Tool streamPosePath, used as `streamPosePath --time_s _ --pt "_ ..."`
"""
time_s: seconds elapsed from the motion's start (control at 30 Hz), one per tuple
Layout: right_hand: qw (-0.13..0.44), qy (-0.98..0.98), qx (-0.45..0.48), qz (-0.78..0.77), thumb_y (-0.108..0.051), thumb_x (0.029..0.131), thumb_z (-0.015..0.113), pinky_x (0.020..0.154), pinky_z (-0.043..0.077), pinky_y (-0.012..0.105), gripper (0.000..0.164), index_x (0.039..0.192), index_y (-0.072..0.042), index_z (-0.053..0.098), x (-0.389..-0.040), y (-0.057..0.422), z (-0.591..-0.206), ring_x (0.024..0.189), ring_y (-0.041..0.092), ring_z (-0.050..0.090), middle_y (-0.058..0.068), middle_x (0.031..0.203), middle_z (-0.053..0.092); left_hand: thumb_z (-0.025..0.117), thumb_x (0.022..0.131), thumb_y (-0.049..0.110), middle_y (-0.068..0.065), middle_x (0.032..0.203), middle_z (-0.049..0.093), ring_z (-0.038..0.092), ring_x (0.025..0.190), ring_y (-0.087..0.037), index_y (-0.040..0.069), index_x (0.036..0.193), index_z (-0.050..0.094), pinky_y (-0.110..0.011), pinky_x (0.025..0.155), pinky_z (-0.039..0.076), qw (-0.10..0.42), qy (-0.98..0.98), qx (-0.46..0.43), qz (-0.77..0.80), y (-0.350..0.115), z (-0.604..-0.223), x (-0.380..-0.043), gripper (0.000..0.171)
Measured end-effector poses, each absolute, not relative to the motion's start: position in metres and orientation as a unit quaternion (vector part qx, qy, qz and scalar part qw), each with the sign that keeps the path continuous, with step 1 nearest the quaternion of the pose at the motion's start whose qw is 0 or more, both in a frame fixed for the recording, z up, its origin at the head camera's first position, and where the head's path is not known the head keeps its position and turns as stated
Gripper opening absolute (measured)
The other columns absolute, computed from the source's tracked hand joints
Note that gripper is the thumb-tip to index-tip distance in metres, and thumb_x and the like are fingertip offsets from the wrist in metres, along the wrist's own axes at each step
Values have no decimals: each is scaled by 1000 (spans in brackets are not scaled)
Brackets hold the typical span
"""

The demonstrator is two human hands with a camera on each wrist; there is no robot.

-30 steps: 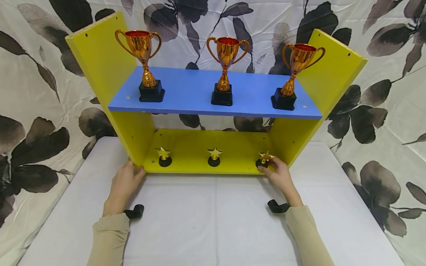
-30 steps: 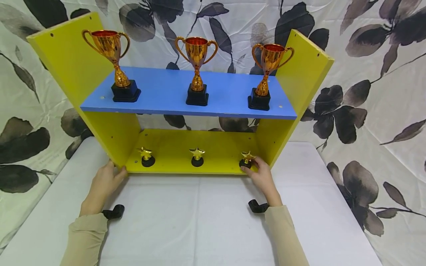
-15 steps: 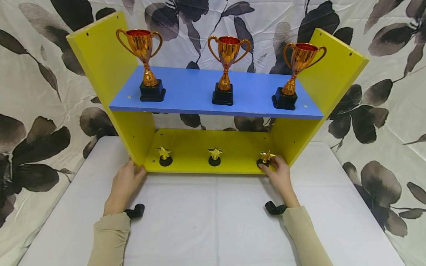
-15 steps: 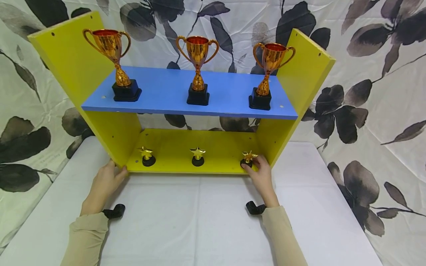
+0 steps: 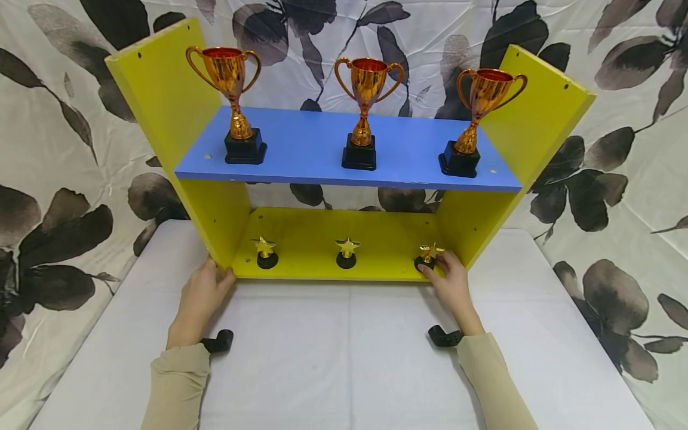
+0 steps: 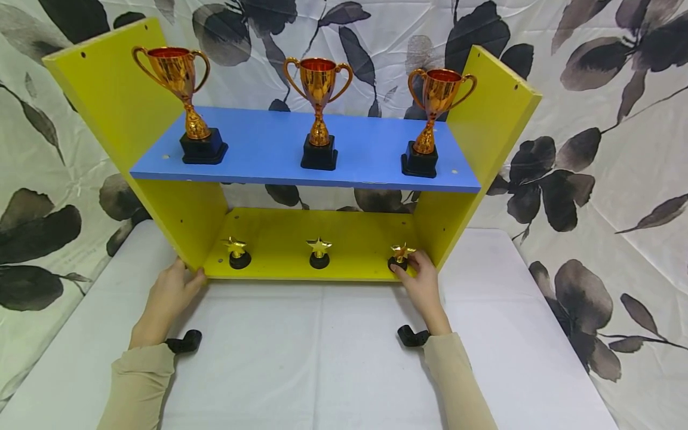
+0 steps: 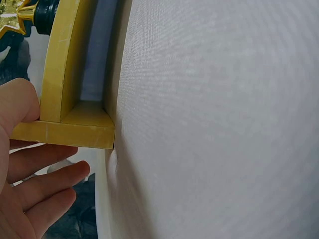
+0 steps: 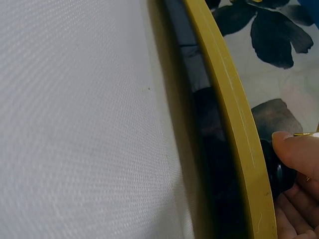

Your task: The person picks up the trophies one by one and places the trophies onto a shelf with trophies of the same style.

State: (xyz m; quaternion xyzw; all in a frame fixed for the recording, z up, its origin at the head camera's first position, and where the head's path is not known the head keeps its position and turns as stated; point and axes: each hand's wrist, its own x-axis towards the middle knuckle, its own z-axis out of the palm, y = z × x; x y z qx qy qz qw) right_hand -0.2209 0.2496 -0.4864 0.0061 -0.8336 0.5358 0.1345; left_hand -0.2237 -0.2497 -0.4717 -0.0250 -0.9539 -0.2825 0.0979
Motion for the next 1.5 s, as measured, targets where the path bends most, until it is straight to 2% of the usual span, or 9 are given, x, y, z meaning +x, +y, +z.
streamPosePath --time_s 0.47,0.63,0.8,0.9,1.17,1.3,1.5 --pt "127 -832 7 540 -8 88 75 103 45 38 38 117 9 57 -220 248 -488 122 38 56 21 120 54 57 97 17 -29 107 61 55 81 -36 -4 124 48 -52 69 47 102 -954 -27 -281 -252 -475 -222 36" --pt "130 -836 7 533 -5 86 76 102 45 37 38 116 9 58 -219 248 -489 121 37 57 20 118 55 57 97 17 -30 107 61 56 81 -37 -5 123 49 -55 69 47 109 -953 -31 -280 -252 -473 -223 35" --pt "117 -845 7 522 -10 85 77 102 45 38 44 121 5 55 -217 250 -488 123 37 56 20 124 55 56 97 17 -32 109 61 59 86 -41 -6 123 48 -58 74 48 105 -953 -30 -283 -251 -475 -224 35" --pt "106 -848 6 519 -13 85 78 103 45 40 48 123 4 53 -217 251 -486 125 38 55 21 127 54 57 97 16 -32 111 61 60 86 -41 -6 123 48 -58 74 48 105 -953 -29 -284 -250 -476 -224 35" --pt "109 -840 22 531 -13 84 80 106 42 43 55 128 5 51 -219 250 -484 126 41 52 23 132 51 56 97 17 -26 98 60 52 76 -34 -4 119 49 -48 64 44 106 -954 -23 -281 -251 -473 -225 32" --pt "112 -849 25 517 -15 84 80 106 42 41 54 127 3 52 -219 250 -486 126 39 53 20 130 52 56 96 18 -27 100 61 53 77 -34 -3 120 49 -49 65 44 112 -953 -25 -281 -251 -474 -225 32" --pt "118 -856 33 502 -14 84 79 105 43 45 51 124 2 52 -220 254 -485 123 41 55 21 129 53 56 97 18 -28 104 61 55 81 -37 -3 123 47 -53 68 46 111 -951 -29 -288 -250 -476 -225 35"
